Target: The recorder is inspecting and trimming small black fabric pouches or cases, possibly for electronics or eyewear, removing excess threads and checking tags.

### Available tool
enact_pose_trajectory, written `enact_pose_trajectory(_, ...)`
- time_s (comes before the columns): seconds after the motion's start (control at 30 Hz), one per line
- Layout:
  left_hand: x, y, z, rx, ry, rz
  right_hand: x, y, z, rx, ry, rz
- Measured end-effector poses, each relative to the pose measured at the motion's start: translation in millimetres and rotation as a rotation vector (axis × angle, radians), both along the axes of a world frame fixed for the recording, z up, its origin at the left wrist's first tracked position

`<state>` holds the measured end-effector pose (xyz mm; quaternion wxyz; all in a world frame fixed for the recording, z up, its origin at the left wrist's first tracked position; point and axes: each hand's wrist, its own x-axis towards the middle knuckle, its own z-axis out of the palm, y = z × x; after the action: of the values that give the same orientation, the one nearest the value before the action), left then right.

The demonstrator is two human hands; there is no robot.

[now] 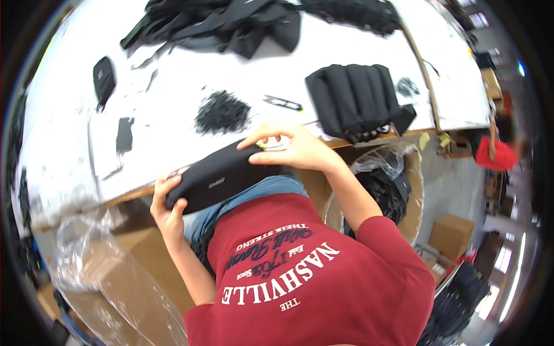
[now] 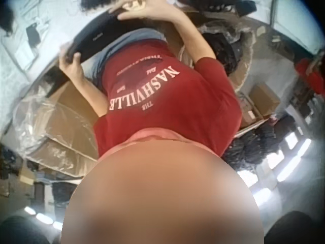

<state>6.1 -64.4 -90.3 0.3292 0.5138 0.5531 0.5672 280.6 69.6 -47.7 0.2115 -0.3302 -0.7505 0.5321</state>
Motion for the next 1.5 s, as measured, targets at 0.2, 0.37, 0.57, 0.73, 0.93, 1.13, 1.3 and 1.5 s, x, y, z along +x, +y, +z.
enact_pose_trajectory(0.2, 18, 18, 1, -0.059, -0.108, -0.193, 40, -7, 23, -0.127, -0.081, -0.169)
enact_pose_trajectory(0.37, 16, 31, -7, -0.059, -0.303, -0.156, 127, -4, 53, 0.036, 0.076, -0.887)
enact_pose_trajectory(0.57, 12, 28, -19, -0.246, -0.395, -0.198, 260, 12, 21, 0.525, 0.14, -1.595)
enact_pose_trajectory(0.73, 18, 31, -22, -0.274, -0.421, -0.237, 284, 24, -39, 0.561, -0.405, -1.665)
enact_pose_trajectory(0.93, 20, 31, -24, -0.292, -0.398, -0.279, 282, 18, -56, 0.388, -0.538, -1.556)
enact_pose_trajectory(1.13, 20, 23, -28, -0.357, -0.41, -0.193, 269, 16, -43, 0.353, -0.586, -1.551)
enact_pose_trajectory(1.3, 42, 40, -43, -0.335, -0.1, -0.101, 293, 16, -50, 0.72, -0.75, -1.49)
enact_pose_trajectory(1.5, 71, 67, -34, -0.241, 0.383, -0.108, 178, 11, -12, 0.777, -0.358, -1.401)
